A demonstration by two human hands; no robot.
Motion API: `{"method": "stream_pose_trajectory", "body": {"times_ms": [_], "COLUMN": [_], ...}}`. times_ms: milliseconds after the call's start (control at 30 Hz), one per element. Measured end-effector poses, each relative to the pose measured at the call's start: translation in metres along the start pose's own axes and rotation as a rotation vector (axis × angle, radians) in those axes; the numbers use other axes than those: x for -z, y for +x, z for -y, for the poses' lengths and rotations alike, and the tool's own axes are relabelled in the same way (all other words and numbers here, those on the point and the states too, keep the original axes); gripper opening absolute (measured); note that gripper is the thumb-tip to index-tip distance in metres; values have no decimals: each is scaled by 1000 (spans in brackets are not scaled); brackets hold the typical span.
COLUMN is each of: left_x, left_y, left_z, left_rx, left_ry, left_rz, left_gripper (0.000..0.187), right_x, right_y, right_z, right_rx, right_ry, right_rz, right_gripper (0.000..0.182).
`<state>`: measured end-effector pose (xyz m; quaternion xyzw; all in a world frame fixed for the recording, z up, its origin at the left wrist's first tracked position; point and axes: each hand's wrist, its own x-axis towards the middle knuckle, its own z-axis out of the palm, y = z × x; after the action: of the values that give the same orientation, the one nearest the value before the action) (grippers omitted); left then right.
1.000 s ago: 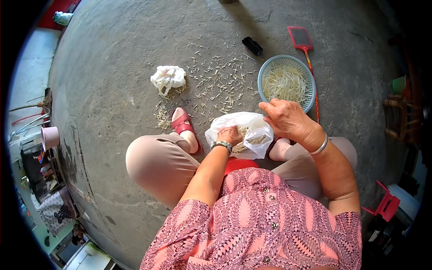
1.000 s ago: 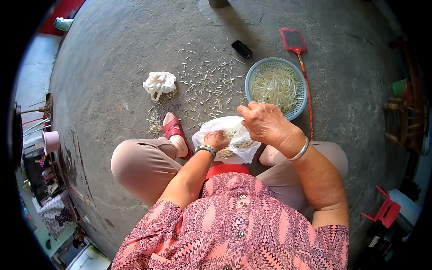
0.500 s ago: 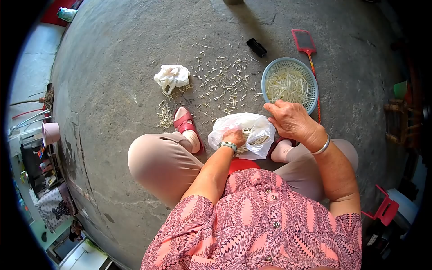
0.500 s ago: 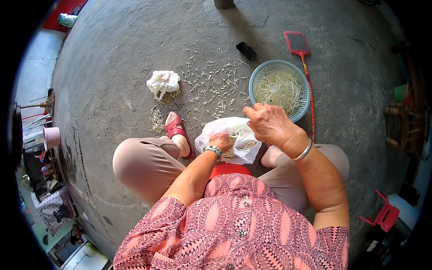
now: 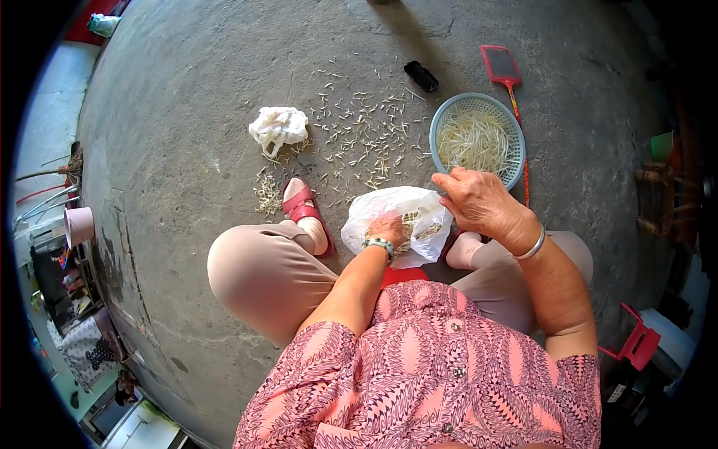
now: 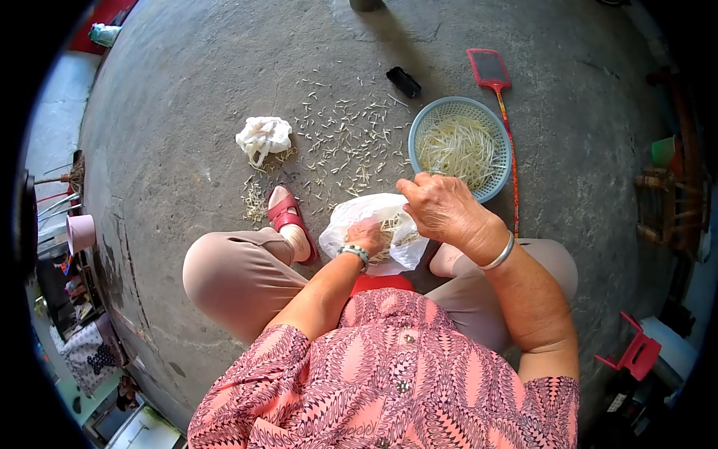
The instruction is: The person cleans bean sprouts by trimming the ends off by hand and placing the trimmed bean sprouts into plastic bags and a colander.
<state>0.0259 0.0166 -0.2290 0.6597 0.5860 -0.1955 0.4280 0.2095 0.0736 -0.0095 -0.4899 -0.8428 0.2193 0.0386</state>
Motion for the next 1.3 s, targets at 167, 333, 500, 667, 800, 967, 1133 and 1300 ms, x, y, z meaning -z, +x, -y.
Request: {"method": "stream_pose_trajectory", "body": {"times_ms": [167, 333, 500, 667, 800, 967, 1133, 1300], "left_x": [5, -16, -26, -11, -17, -10, -13, -7], "left_y": [3, 21, 31, 12, 9, 7, 5, -8], "left_z": [-5, 9, 29, 20, 20, 31, 37, 36], "left_rx": [54, 46, -56, -113, -125, -180, -292, -304], "left_ry": [12, -42, -77, -153, -32, 88, -56, 13], "left_rz": [24, -40, -242, -297, -414, -332, -478, -312], "left_gripper": [37, 34, 26, 19, 19, 28, 16, 16], "right_x": [2, 0, 2, 3, 3, 3, 0, 0], "right_y": [-1, -2, -1, -2, -2, -1, -3, -5], "right_z": [-1, -5, -5, -2, -2, 0, -2, -2], "right_rx": [-17, -7, -16, -12, -22, -29, -32, -14], "right_ry": [-8, 4, 4, 2, -18, -34, -41, -43], "right_rz": [26, -9, 14, 19, 49, 70, 77, 63], "right_gripper": [21, 20, 22, 24, 26, 25, 24, 23]}}
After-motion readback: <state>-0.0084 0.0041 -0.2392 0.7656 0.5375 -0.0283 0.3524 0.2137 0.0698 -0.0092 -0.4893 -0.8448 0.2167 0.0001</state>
